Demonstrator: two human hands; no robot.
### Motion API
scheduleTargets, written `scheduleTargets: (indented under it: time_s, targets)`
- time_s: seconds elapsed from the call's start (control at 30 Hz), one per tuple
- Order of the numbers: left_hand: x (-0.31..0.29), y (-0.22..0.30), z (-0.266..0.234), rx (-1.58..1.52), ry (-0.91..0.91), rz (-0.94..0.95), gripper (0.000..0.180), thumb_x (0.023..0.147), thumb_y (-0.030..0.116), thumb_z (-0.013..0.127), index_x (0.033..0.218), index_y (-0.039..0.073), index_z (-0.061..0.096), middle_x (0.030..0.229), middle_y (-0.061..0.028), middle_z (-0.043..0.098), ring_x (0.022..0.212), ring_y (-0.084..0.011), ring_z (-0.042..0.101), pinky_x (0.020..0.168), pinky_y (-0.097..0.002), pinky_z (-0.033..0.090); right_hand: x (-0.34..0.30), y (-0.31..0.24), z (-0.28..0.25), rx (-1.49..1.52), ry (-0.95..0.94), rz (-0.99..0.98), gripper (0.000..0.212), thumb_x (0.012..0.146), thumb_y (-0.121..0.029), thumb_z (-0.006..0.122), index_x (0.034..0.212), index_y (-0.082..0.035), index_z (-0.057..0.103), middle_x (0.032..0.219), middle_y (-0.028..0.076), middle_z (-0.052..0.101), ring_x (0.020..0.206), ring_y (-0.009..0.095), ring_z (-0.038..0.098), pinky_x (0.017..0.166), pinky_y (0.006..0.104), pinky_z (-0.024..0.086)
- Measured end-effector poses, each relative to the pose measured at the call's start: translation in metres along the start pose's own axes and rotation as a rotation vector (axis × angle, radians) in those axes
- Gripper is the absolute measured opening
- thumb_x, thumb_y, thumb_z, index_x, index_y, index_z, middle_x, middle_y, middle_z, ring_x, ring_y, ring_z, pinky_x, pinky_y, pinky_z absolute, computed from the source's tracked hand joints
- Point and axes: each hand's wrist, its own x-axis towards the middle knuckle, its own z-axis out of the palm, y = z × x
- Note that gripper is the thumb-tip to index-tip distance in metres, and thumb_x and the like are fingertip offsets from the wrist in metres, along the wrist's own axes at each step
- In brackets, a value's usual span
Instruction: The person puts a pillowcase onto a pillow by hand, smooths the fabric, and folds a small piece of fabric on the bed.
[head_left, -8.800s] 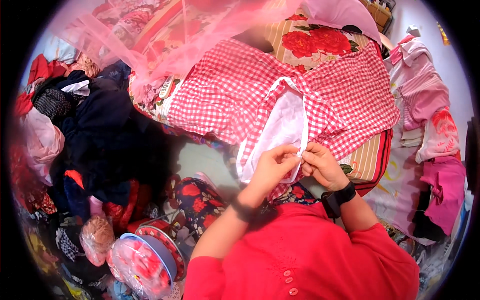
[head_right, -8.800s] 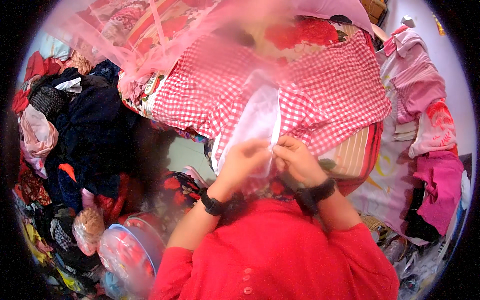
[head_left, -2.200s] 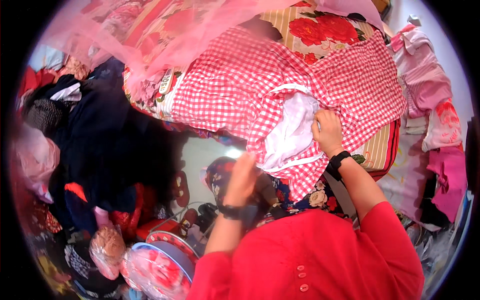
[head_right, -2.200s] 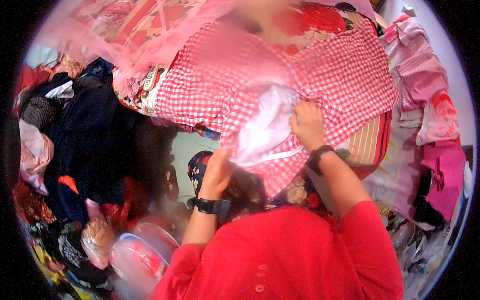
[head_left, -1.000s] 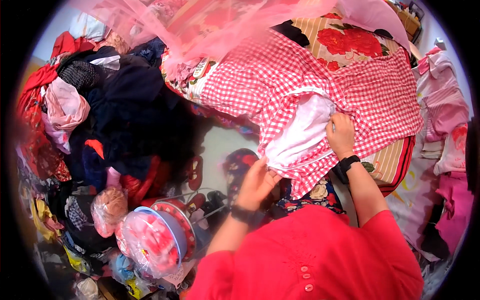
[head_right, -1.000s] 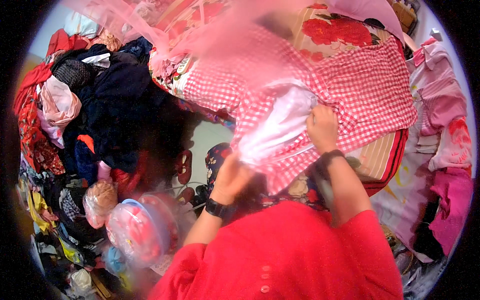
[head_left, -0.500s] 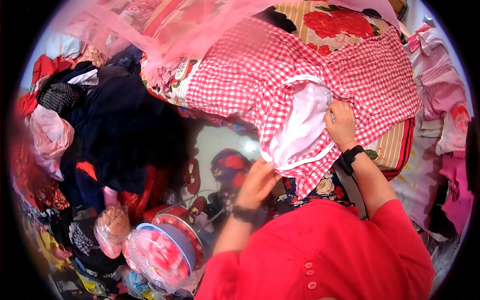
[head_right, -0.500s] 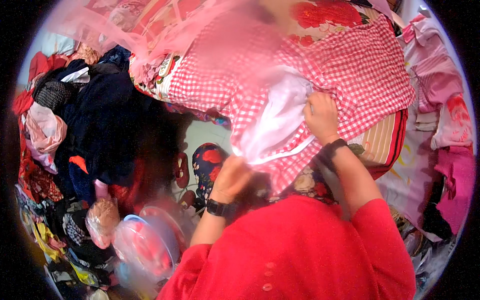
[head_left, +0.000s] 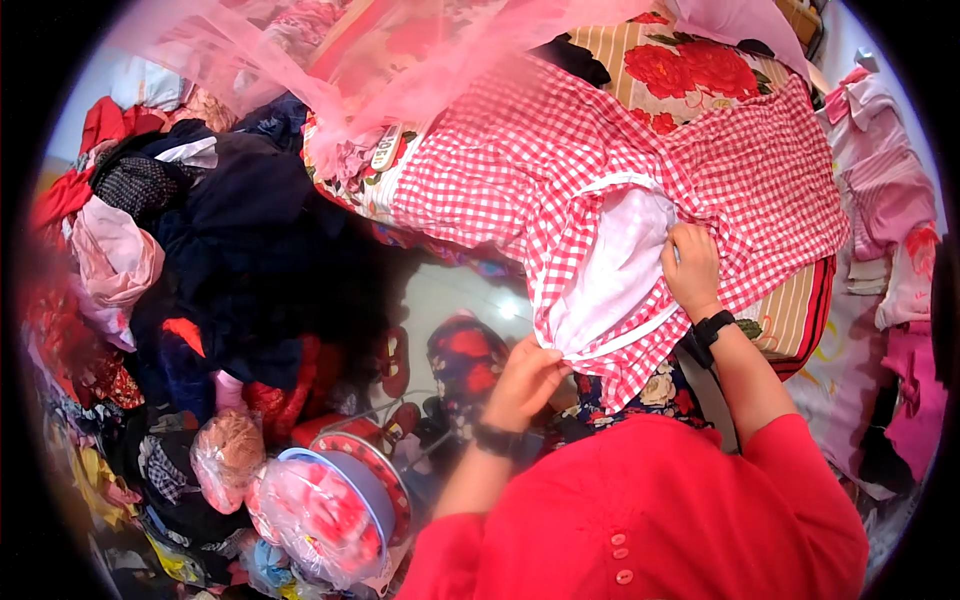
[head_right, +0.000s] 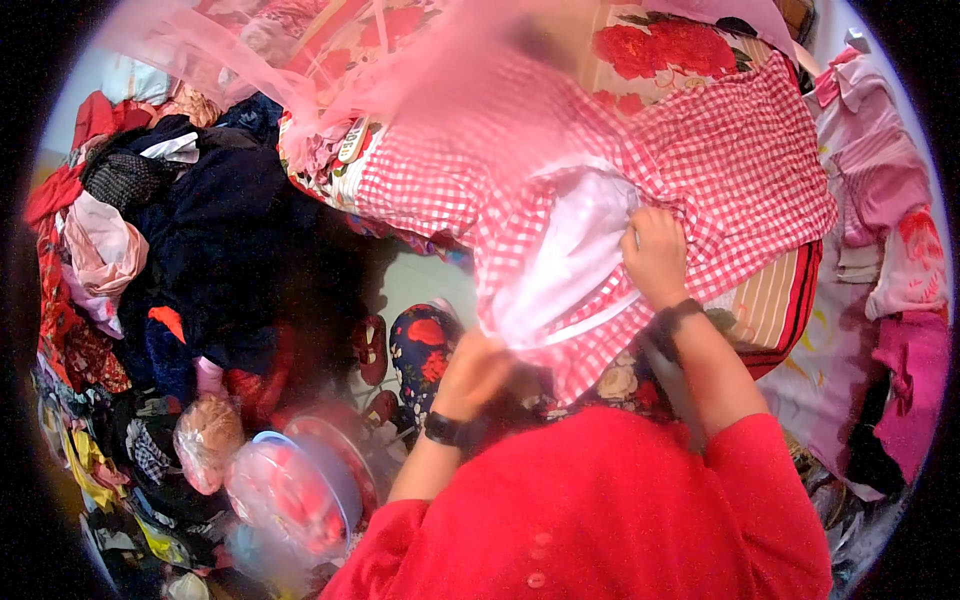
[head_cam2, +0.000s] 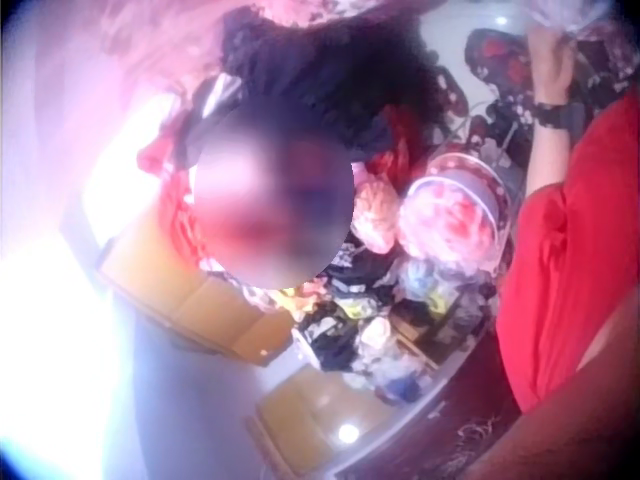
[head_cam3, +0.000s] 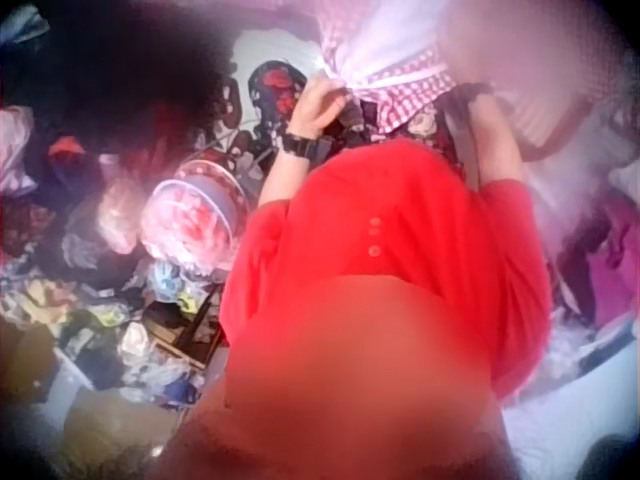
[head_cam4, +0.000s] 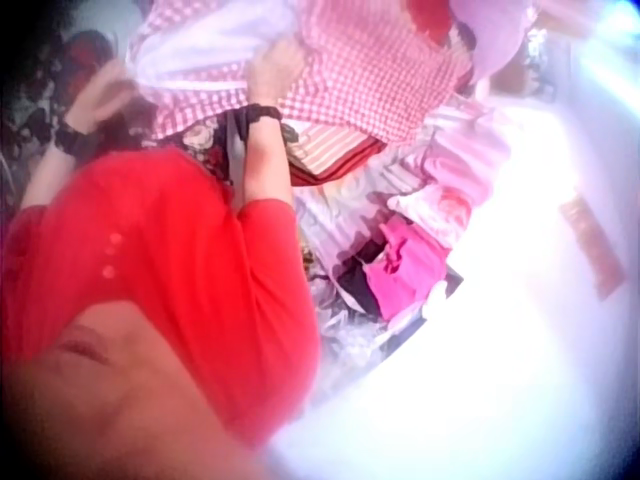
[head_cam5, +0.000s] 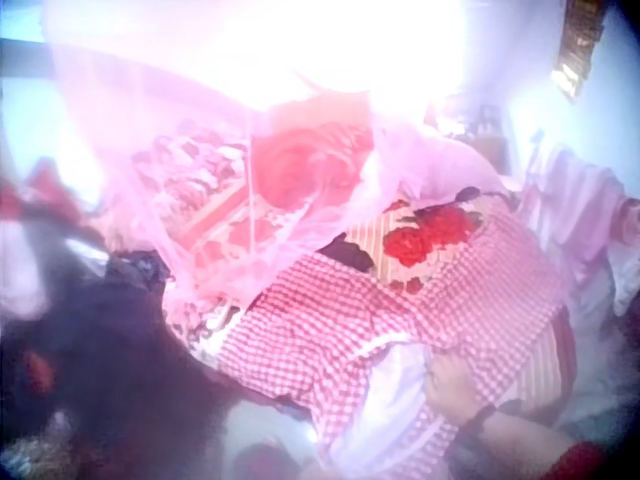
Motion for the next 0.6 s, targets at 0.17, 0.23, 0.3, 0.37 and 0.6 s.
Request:
scheduleTargets:
  time_s: [0.17, 0.23, 0.3, 0.37, 0.6]
  targets:
    - [0.001, 0.001, 0.003, 0.000, -0.047, 0.050, 0.041, 0.084, 0.001, 0.057, 0.124, -0.006, 0.051, 0.121, -0.0153, 0.061, 0.109, -0.0240, 0.061, 0.096, -0.0378, 0.047, 0.000, 0.001, 0.001, 0.006, 0.023, -0.017, 0.008, 0.082, -0.008, 0.057, 0.089, -0.004, 0.056, 0.091, 0.012, 0.058, 0.088, 0.031, 0.055, 0.079, 0.0420, 0.042]
    - [0.000, 0.004, 0.007, 0.022, -0.028, 0.060, 0.043, 0.083, 0.001, 0.058, 0.124, -0.006, 0.050, 0.121, -0.0151, 0.061, 0.109, -0.0241, 0.061, 0.097, -0.0375, 0.046, 0.000, 0.000, 0.001, 0.015, 0.008, 0.008, 0.007, 0.082, -0.008, 0.057, 0.088, -0.004, 0.056, 0.091, 0.012, 0.058, 0.089, 0.031, 0.055, 0.079, 0.0419, 0.042]
    - [-0.001, 0.009, 0.013, 0.042, -0.016, 0.073, 0.044, 0.082, 0.001, 0.059, 0.125, -0.007, 0.050, 0.121, -0.0149, 0.061, 0.110, -0.0243, 0.060, 0.097, -0.0371, 0.046, 0.000, -0.001, 0.000, 0.026, 0.011, 0.011, 0.006, 0.083, -0.008, 0.057, 0.087, -0.004, 0.056, 0.092, 0.012, 0.058, 0.089, 0.031, 0.054, 0.080, 0.0418, 0.042]
    - [-0.003, 0.012, 0.016, 0.117, 0.053, 0.096, 0.047, 0.082, 0.001, 0.060, 0.127, -0.008, 0.049, 0.123, -0.0148, 0.060, 0.110, -0.0242, 0.060, 0.098, -0.0363, 0.045, -0.001, 0.001, 0.001, 0.017, 0.006, 0.019, 0.006, 0.083, -0.008, 0.056, 0.087, -0.004, 0.055, 0.092, 0.012, 0.058, 0.090, 0.031, 0.054, 0.080, 0.0416, 0.041]
    - [-0.006, 0.018, 0.013, 0.147, 0.113, 0.124, 0.045, 0.082, 0.000, 0.060, 0.125, -0.008, 0.052, 0.121, -0.0143, 0.061, 0.111, -0.0223, 0.059, 0.099, -0.0347, 0.044, -0.002, 0.001, 0.000, 0.026, -0.017, 0.041, 0.007, 0.082, -0.010, 0.056, 0.087, -0.004, 0.055, 0.091, 0.012, 0.058, 0.090, 0.031, 0.054, 0.081, 0.0432, 0.041]
